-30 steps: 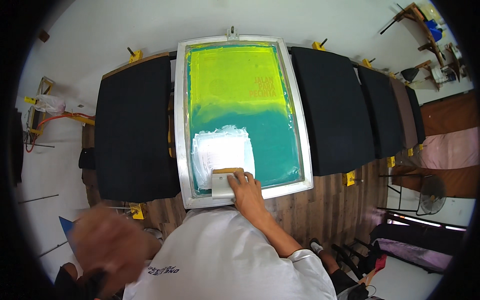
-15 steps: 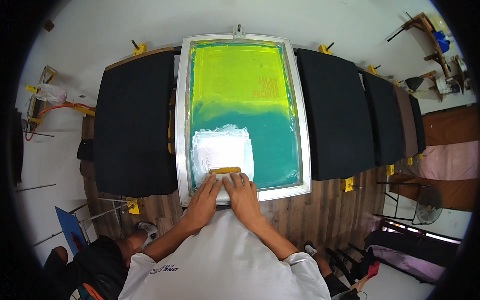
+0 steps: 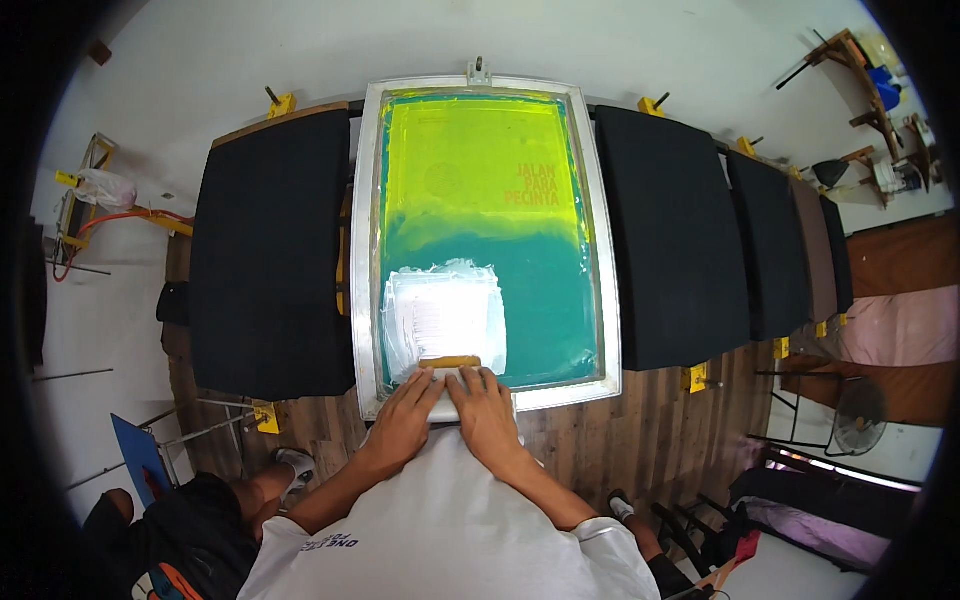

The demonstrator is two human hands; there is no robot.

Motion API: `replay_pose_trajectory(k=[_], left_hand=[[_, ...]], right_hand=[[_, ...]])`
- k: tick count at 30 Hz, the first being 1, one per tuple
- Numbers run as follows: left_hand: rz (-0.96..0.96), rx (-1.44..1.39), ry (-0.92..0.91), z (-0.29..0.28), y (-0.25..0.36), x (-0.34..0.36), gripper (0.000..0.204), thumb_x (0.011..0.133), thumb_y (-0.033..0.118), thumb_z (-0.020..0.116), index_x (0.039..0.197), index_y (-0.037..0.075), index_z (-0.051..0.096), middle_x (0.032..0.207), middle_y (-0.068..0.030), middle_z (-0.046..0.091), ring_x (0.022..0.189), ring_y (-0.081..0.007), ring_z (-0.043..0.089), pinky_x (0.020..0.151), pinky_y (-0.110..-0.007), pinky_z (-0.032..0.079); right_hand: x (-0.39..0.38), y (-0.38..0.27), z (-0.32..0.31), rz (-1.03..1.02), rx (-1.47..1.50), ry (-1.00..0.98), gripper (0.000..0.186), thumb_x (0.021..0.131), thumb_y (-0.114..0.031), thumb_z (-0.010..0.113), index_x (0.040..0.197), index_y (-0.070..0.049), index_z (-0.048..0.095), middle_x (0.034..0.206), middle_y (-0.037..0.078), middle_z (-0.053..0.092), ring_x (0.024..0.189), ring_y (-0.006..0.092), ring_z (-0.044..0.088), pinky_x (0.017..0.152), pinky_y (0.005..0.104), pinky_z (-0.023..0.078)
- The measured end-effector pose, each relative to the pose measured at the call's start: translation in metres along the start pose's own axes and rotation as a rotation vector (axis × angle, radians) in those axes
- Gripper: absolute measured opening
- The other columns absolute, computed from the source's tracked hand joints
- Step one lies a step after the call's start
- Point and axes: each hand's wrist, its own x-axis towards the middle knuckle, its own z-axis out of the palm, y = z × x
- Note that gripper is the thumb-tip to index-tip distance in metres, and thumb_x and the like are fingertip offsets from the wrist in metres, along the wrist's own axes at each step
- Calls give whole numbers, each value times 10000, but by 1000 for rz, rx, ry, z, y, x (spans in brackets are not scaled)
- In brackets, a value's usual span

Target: Applying ink to t-shirts using a screen printing frame and a squeegee.

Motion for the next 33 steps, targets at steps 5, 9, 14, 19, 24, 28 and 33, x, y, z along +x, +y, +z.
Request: replay_pose_trajectory(k=[5, 9, 14, 19, 24, 28, 33], left_hand=[[-25, -45, -55, -11, 4, 2, 540, 800, -70, 553, 1337, -36, 500, 1379, -286, 481, 1315, -416, 451, 1102, -478, 357], [18, 14, 17, -9, -4, 5, 566, 768, -50, 623, 1324, -33, 516, 1376, -276, 487, 1306, -404, 463, 1096, -457, 378], [-19, -61, -51, -33, -1, 21, 565, 739, -47, 669, 1291, -22, 554, 1337, -258, 534, 1245, -396, 523, 1070, -430, 416], [12, -79, 88, -68, -25, 91, 518, 755, -48, 636, 1267, 6, 583, 1280, -219, 588, 1165, -371, 578, 1020, -403, 459], [46, -111, 71, -78, -38, 114, 506, 751, -55, 616, 1253, 7, 589, 1130, -238, 643, 1045, -403, 615, 929, -422, 491], [53, 36, 86, -37, -37, 72, 585, 736, -71, 656, 1304, 1, 533, 1346, -245, 517, 1233, -405, 518, 1040, -436, 438], [55, 59, 64, -21, -16, 30, 600, 716, -67, 673, 1299, -17, 537, 1344, -247, 515, 1280, -402, 482, 1075, -453, 400]], right_hand=[[2, 0, -9, 3, 47, -67, 601, 683, 91, 608, 1272, -19, 572, 1310, 182, 530, 1188, 382, 493, 954, 490, 438], [10, 0, -9, 12, 65, -71, 458, 775, 40, 559, 1227, -19, 600, 1253, 185, 569, 1164, 381, 518, 921, 495, 447], [26, 4, -24, -13, 101, -118, 470, 711, 53, 609, 1170, -52, 622, 1223, 166, 586, 1121, 375, 545, 877, 505, 472], [109, 17, -44, -25, -61, -21, 522, 637, 82, 641, 1132, -80, 666, 1094, 136, 657, 993, 373, 604, 820, 468, 521], [136, 28, -42, -26, -63, -40, 486, 658, 62, 643, 1116, -96, 677, 1048, 128, 660, 974, 370, 612, 810, 477, 533], [88, 18, -23, -37, -27, 6, 519, 665, 79, 617, 1159, -79, 636, 1157, 125, 621, 1066, 356, 579, 827, 479, 508], [41, 2, -23, -33, -17, -34, 429, 736, 54, 576, 1143, -73, 629, 1187, 133, 595, 1097, 342, 558, 833, 466, 470]])
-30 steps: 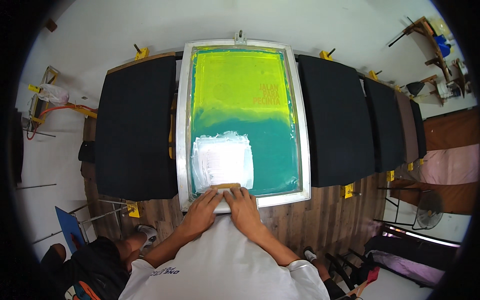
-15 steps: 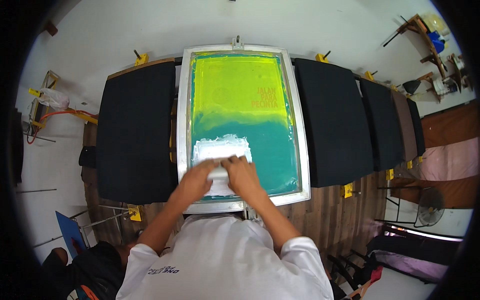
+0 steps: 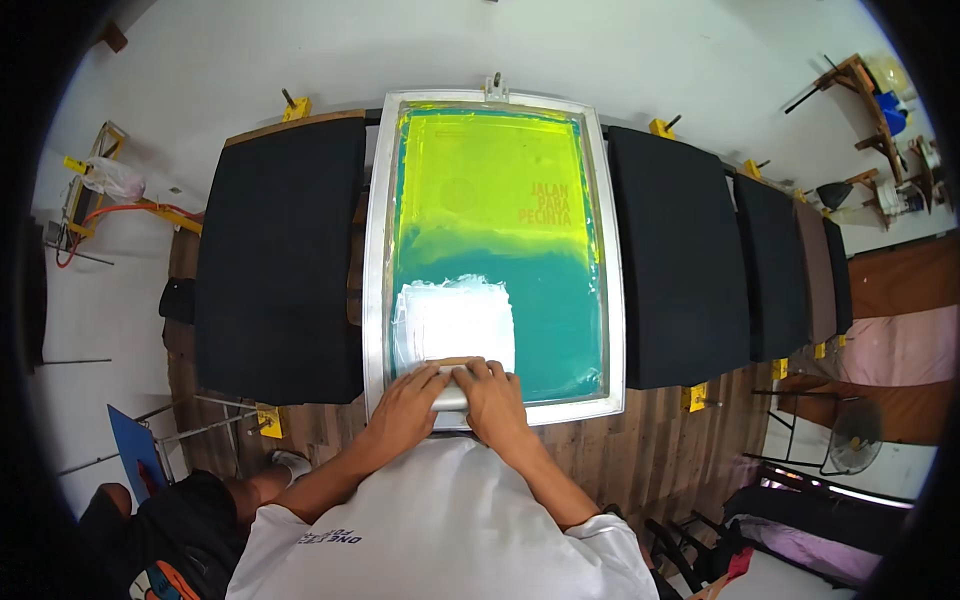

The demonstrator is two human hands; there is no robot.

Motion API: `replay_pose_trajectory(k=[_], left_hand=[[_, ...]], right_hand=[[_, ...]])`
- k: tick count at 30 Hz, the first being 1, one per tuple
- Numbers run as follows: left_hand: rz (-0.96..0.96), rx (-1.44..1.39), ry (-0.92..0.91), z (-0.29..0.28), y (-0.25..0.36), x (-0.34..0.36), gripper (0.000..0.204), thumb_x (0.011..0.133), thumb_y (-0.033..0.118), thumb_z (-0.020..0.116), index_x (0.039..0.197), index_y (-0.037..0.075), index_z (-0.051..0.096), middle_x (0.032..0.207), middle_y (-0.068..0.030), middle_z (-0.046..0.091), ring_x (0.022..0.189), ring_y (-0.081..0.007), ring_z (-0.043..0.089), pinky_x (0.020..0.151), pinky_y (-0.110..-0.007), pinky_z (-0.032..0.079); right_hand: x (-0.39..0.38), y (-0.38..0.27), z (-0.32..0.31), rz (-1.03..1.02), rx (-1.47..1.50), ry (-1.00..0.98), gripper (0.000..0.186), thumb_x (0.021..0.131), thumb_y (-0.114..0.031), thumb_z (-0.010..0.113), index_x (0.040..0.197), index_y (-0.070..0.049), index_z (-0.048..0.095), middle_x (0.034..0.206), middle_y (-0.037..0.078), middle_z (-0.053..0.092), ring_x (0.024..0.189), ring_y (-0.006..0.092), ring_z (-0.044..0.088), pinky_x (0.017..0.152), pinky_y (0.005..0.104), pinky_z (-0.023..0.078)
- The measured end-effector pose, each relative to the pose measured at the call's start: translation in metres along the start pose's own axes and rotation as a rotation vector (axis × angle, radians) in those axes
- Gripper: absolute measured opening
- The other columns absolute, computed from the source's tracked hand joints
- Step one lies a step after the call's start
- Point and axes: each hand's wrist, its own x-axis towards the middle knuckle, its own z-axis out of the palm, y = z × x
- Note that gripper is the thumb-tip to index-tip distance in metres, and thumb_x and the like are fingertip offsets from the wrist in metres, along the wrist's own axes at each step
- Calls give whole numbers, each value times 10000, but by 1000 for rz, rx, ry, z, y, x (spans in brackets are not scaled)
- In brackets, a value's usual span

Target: Applying ink to t-shirts using a screen printing frame and a squeegee.

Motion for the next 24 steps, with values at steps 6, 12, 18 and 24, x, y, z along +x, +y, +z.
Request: replay_pose_trajectory(k=[6, 12, 18, 24], left_hand=[[60, -67, 165, -21, -28, 51, 482, 738, -43, 609, 1217, 3, 593, 1198, -217, 614, 1134, -385, 576, 982, -450, 456], [6, -116, 30, -51, -33, 102, 417, 743, -81, 570, 1132, 37, 664, 1017, -223, 671, 980, -409, 630, 865, -449, 513], [-46, -86, 79, 0, -25, 46, 567, 715, -151, 552, 1260, 5, 590, 1337, -232, 542, 1215, -384, 543, 1026, -432, 463], [-108, -134, -104, -1, 9, -6, 570, 719, -127, 570, 1278, -14, 575, 1339, -252, 538, 1230, -409, 532, 1047, -442, 445]], right_hand=[[62, 15, -19, -17, -47, -16, 405, 693, 20, 660, 1084, -81, 673, 1071, 143, 654, 983, 364, 621, 784, 493, 528], [106, 37, -21, -2, -11, -8, 385, 662, 20, 686, 1033, -83, 700, 990, 156, 657, 926, 379, 621, 793, 455, 546], [48, 22, 7, 21, 31, 66, 459, 621, 40, 688, 1073, -26, 642, 1114, 161, 622, 1016, 373, 578, 809, 469, 527], [-17, 1, 13, 81, 72, -105, 423, 666, 43, 668, 1081, -30, 637, 1128, 149, 610, 1060, 340, 567, 792, 472, 517]])
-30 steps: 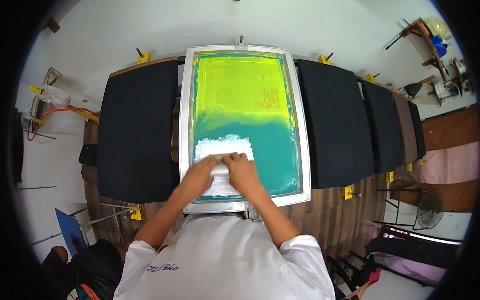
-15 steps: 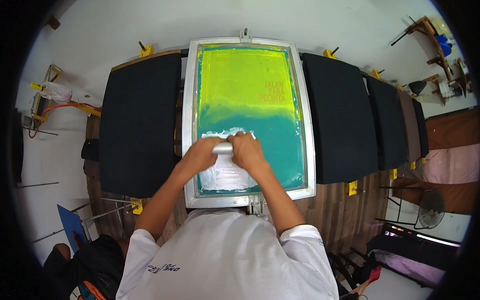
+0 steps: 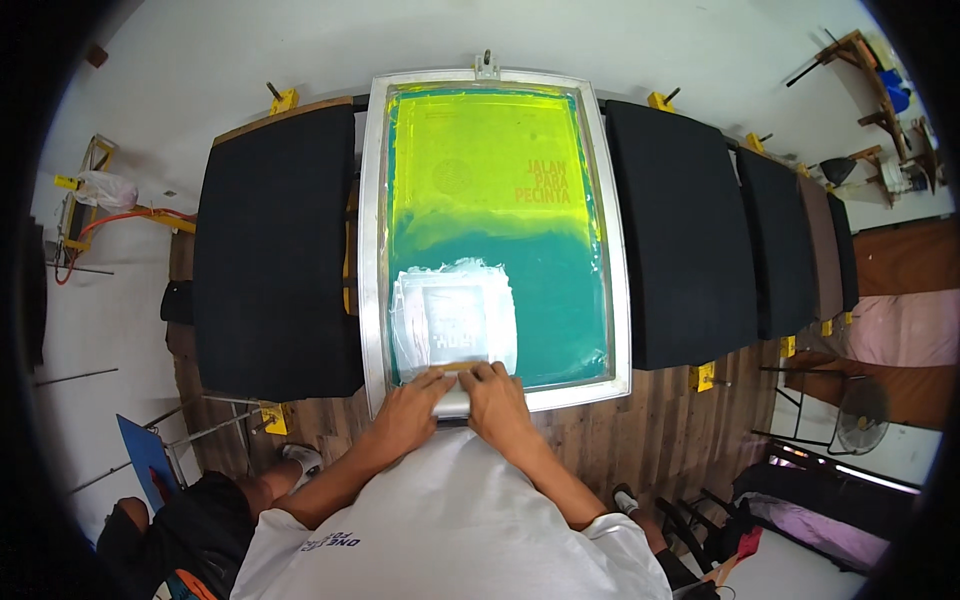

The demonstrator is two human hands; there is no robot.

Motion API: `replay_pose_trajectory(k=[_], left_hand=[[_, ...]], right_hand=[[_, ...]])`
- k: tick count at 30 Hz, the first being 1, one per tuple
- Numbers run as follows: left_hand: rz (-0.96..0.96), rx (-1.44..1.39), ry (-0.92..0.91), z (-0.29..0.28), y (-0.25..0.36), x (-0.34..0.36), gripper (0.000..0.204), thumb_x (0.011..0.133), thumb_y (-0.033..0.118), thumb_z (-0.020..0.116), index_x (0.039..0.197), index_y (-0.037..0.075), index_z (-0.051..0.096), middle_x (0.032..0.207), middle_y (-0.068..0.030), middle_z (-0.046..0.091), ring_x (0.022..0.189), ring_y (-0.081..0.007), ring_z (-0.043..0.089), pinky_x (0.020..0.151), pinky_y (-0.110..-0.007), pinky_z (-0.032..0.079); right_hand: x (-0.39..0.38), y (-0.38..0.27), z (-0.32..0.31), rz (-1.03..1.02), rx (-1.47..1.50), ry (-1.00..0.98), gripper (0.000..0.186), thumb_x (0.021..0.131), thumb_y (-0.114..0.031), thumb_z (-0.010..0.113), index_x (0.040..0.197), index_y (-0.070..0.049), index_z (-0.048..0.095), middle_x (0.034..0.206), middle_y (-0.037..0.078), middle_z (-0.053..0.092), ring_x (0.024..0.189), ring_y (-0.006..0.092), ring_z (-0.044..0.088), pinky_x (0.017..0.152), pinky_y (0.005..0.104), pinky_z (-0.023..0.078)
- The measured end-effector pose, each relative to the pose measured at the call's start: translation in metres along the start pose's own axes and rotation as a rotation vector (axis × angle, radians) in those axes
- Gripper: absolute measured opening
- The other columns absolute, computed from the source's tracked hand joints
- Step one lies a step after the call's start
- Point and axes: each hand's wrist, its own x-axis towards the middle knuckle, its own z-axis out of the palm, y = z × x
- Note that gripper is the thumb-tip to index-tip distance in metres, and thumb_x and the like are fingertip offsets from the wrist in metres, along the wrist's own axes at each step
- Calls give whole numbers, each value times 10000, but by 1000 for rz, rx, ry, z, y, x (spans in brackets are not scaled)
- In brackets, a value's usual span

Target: Applying ink to t-shirts using a screen printing frame and a squeegee.

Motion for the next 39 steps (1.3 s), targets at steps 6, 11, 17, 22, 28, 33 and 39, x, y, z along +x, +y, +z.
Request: replay_pose_trajectory(k=[6, 11, 17, 22, 28, 33, 39], left_hand=[[-22, -51, -84, -46, 4, 49, 435, 726, -53, 629, 1151, 33, 666, 1006, -228, 681, 941, -377, 665, 870, -420, 524], [67, 13, 165, -32, -24, 76, 554, 717, -133, 580, 1255, -2, 587, 1272, -229, 585, 1160, -377, 577, 971, -409, 487], [101, 298, 93, 25, -10, -2, 520, 829, -11, 533, 1348, -19, 498, 1386, -256, 484, 1293, -394, 486, 1044, -452, 425], [-38, 47, -169, -25, 12, 5, 523, 727, -61, 583, 1249, -22, 580, 1274, -240, 579, 1188, -398, 558, 1003, -468, 454], [73, 16, 322, -37, -20, 81, 423, 740, -113, 520, 1133, -19, 644, 1137, -221, 641, 1007, -387, 635, 890, -436, 517], [117, 142, 284, -9, -26, 69, 341, 762, -81, 543, 1091, -40, 621, 1169, -233, 591, 1071, -384, 607, 860, -426, 539], [90, 128, 73, 20, -14, 5, 449, 764, -66, 553, 1213, -53, 576, 1294, -268, 524, 1221, -409, 532, 929, -450, 519]], right_hand=[[52, 7, -42, -45, -58, -8, 243, 692, -30, 687, 930, -74, 701, 894, 143, 680, 871, 356, 650, 751, 464, 553], [91, 22, -32, -116, -164, 150, 292, 720, -16, 652, 1007, -69, 652, 997, 131, 623, 954, 343, 610, 713, 474, 540], [3, 16, 13, -115, -95, 100, 617, 595, 7, 725, 1194, -73, 600, 1242, 126, 549, 1102, 361, 535, 814, 469, 506], [9, -3, -21, -49, -101, -73, 476, 633, 11, 677, 1100, -75, 644, 1073, 109, 643, 972, 338, 609, 800, 451, 528], [93, 7, -45, -91, -178, 154, 458, 622, 26, 668, 1065, -85, 645, 1026, 113, 631, 955, 351, 598, 800, 449, 538], [78, 20, -23, -94, -75, 189, 475, 588, 28, 696, 1050, -52, 616, 1085, 149, 614, 1003, 380, 566, 844, 449, 522], [9, 3, -6, -54, -42, 48, 571, 559, 35, 740, 1116, -26, 628, 1188, 168, 610, 1059, 370, 565, 889, 429, 518]])
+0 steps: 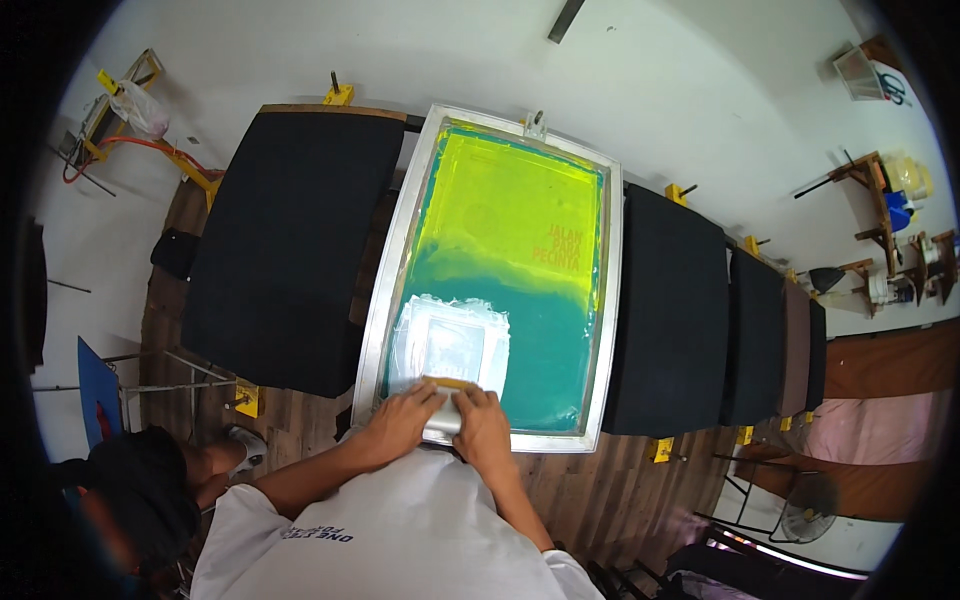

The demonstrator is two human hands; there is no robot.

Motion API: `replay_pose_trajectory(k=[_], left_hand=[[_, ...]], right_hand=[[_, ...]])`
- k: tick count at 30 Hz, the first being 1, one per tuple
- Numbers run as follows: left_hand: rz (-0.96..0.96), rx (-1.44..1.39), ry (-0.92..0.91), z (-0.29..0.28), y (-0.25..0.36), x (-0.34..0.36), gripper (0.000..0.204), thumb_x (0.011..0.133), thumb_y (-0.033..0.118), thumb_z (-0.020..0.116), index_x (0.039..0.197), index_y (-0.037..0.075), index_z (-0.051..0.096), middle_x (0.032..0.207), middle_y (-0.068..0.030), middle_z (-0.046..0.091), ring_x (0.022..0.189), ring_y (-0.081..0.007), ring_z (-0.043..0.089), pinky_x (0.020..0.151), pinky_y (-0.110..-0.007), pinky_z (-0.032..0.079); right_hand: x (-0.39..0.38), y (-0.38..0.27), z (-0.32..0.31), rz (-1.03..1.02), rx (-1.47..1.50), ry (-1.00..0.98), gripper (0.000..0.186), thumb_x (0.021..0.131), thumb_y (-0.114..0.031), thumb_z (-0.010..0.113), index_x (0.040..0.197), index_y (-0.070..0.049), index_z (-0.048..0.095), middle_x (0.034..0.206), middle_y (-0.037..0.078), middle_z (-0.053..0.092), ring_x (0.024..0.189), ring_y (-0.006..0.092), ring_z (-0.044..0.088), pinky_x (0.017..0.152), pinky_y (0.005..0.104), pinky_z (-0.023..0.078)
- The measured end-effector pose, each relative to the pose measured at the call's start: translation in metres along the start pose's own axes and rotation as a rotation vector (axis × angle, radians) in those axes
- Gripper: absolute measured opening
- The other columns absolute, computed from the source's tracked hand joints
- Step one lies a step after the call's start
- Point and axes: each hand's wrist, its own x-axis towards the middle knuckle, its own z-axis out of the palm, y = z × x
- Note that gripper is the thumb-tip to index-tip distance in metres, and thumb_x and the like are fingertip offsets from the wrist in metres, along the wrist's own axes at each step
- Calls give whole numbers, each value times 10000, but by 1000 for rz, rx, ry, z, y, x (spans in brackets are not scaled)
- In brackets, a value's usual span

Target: Applying ink to t-shirts using a screen printing frame and a squeegee.

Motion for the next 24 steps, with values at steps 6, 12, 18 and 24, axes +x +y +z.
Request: replay_pose_trajectory(k=[6, 12, 18, 24], left_hand=[[-124, -72, -168, -39, 10, 18, 437, 757, -72, 534, 1185, -36, 610, 1085, -239, 665, 983, -398, 649, 893, -451, 516], [-13, -48, 145, -30, -13, 51, 490, 755, -106, 520, 1233, -29, 593, 1307, -238, 559, 1162, -380, 577, 985, -432, 475], [93, 135, 148, 25, -5, -19, 572, 755, -76, 541, 1325, -30, 522, 1364, -264, 510, 1311, -383, 468, 1102, -450, 363], [-65, -4, -106, -38, 10, 14, 457, 711, -83, 578, 1164, -48, 626, 1141, -239, 647, 1061, -369, 631, 947, -429, 498]], right_hand=[[13, 0, -15, -46, 17, -8, 410, 630, 22, 674, 1035, -40, 681, 998, 154, 670, 908, 375, 623, 786, 460, 536], [55, 10, -17, 7, -137, 71, 487, 628, 53, 661, 1098, -68, 616, 1122, 125, 617, 1040, 356, 579, 828, 464, 510], [-20, 2, 23, -48, -100, 91, 632, 598, 55, 687, 1209, -61, 570, 1274, 135, 532, 1143, 359, 513, 884, 479, 465], [11, -3, -18, -14, -26, -52, 528, 585, 42, 681, 1101, -63, 651, 1079, 142, 641, 996, 367, 602, 840, 456, 511]])
